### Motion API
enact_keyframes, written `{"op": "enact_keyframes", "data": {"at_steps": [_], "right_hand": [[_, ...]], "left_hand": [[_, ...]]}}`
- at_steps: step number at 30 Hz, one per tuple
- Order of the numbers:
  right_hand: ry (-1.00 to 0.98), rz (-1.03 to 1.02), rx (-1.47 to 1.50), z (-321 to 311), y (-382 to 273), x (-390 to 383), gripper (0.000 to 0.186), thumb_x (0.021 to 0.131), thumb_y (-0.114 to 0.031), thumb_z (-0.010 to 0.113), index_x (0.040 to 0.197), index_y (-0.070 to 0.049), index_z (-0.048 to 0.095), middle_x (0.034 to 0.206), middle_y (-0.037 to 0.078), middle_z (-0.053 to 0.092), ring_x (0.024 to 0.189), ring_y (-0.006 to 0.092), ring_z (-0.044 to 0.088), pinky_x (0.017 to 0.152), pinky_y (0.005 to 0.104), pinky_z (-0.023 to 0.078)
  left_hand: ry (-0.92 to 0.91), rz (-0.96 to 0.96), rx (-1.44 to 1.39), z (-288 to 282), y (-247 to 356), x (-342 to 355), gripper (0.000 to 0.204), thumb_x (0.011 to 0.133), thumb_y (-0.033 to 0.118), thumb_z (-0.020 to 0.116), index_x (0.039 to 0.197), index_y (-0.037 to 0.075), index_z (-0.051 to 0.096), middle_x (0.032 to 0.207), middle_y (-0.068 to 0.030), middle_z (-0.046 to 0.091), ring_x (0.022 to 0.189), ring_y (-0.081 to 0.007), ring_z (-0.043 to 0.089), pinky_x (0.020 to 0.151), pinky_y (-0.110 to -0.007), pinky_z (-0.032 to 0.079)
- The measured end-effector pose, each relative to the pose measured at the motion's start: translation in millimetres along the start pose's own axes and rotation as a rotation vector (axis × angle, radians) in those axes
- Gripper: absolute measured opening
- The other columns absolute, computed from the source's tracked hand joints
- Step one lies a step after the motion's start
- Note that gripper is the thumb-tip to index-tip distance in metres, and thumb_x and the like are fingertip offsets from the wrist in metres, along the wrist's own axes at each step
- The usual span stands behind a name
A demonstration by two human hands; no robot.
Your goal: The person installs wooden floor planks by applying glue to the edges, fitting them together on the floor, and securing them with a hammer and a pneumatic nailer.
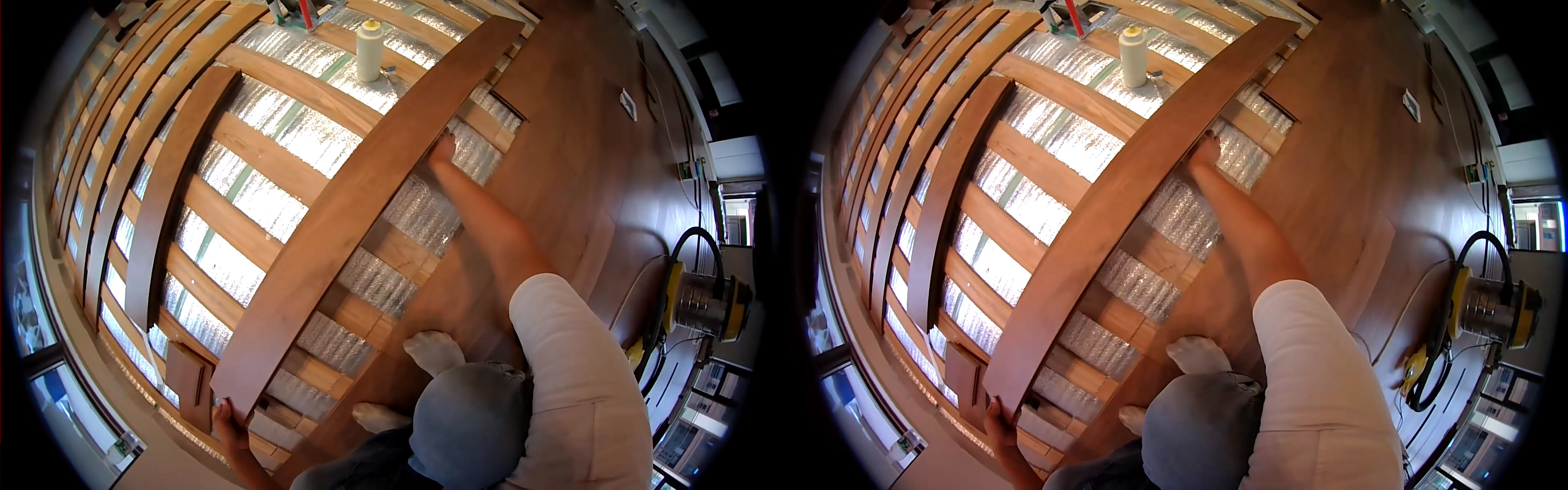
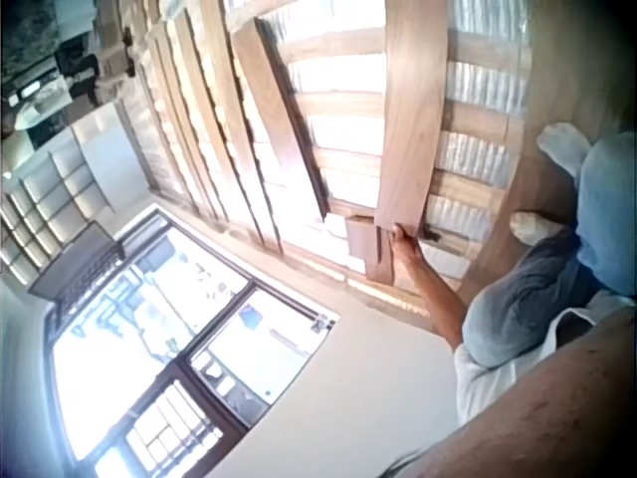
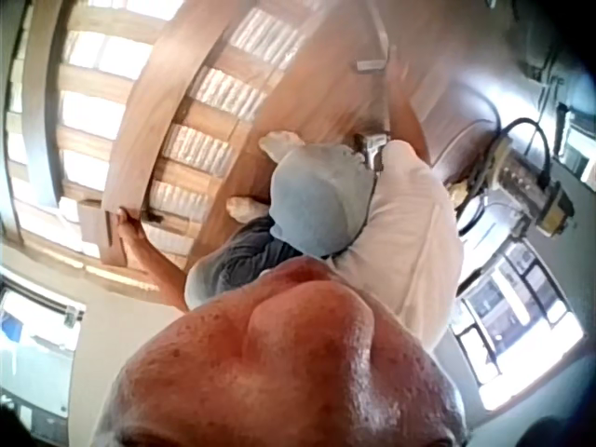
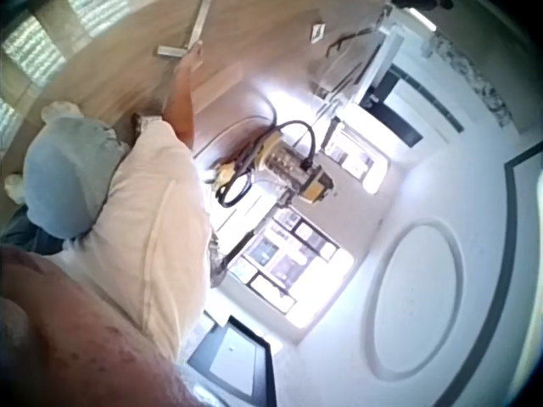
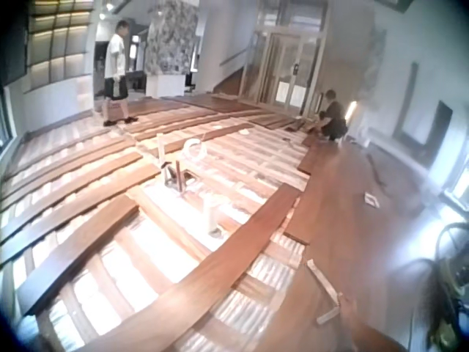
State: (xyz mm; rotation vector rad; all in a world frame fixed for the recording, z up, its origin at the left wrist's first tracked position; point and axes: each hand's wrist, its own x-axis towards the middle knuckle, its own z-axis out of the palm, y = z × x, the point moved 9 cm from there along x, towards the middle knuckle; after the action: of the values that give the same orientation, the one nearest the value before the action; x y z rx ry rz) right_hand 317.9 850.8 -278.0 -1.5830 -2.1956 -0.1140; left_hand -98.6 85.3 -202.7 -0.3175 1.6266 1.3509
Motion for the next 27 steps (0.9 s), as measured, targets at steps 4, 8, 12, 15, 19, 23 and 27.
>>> {"op": "enact_keyframes", "data": {"at_steps": [4,8,12,15,19,23,27], "right_hand": [[-0.240,0.357,0.385,-16.6,27.7,2.7,0.028,0.091,-0.025,0.067,0.110,-0.004,0.067,0.098,0.011,0.068,0.080,0.0273,0.064,0.070,0.0407,0.052],[-0.275,0.687,0.865,-42.1,99.7,-29.9,0.026,0.090,-0.023,0.075,0.103,-0.003,0.065,0.085,0.006,0.065,0.075,0.0173,0.061,0.065,0.0330,0.049],[-0.258,0.793,1.089,-99.1,163.0,-86.2,0.021,0.095,-0.029,0.069,0.096,-0.009,0.065,0.078,0.002,0.064,0.068,0.0129,0.058,0.060,0.0285,0.044],[-0.251,0.903,1.076,-144.8,211.9,-131.4,0.025,0.099,-0.036,0.063,0.096,-0.012,0.068,0.075,0.000,0.064,0.062,0.0112,0.057,0.054,0.0279,0.042],[-0.104,0.971,0.843,-187.7,279.7,-197.1,0.036,0.100,-0.047,0.060,0.090,-0.013,0.067,0.075,0.000,0.062,0.063,0.0110,0.056,0.052,0.0290,0.040],[0.019,0.962,0.824,-184.9,298.4,-237.4,0.039,0.101,-0.047,0.058,0.095,-0.010,0.069,0.077,0.000,0.063,0.065,0.0121,0.057,0.055,0.0299,0.043],[0.095,0.816,0.138,-202.3,302.3,-240.0,0.036,0.097,-0.037,0.065,0.105,-0.003,0.070,0.081,0.007,0.066,0.072,0.0179,0.061,0.068,0.0331,0.050]], "left_hand": [[-0.016,0.059,-0.048,-2.8,8.8,12.6,0.037,0.104,0.025,0.057,0.130,0.000,0.058,0.123,-0.0074,0.064,0.112,-0.0232,0.060,0.099,-0.038,0.048],[-0.073,0.146,-0.067,10.1,12.6,29.6,0.043,0.106,0.028,0.054,0.139,0.000,0.051,0.132,-0.0092,0.059,0.120,-0.0245,0.057,0.101,-0.041,0.048],[-0.051,0.173,-0.027,18.9,18.9,30.6,0.049,0.107,0.030,0.053,0.147,0.003,0.045,0.140,-0.0098,0.056,0.127,-0.0262,0.055,0.102,-0.043,0.048],[-0.026,0.197,-0.007,26.5,24.5,31.0,0.051,0.107,0.031,0.053,0.149,0.004,0.043,0.143,-0.0101,0.054,0.129,-0.0273,0.054,0.103,-0.044,0.049],[-0.021,0.226,0.002,26.6,16.4,51.4,0.050,0.107,0.027,0.052,0.150,0.004,0.043,0.144,-0.0103,0.054,0.129,-0.0276,0.054,0.105,-0.044,0.047],[-0.033,0.209,-0.054,-0.7,-1.1,74.8,0.047,0.107,0.024,0.051,0.148,0.003,0.044,0.143,-0.0108,0.054,0.130,-0.0270,0.054,0.108,-0.041,0.044],[-0.125,0.252,-0.072,4.1,-9.3,82.5,0.048,0.106,0.030,0.051,0.146,0.003,0.045,0.145,-0.0098,0.052,0.133,-0.0251,0.051,0.111,-0.040,0.040]]}}
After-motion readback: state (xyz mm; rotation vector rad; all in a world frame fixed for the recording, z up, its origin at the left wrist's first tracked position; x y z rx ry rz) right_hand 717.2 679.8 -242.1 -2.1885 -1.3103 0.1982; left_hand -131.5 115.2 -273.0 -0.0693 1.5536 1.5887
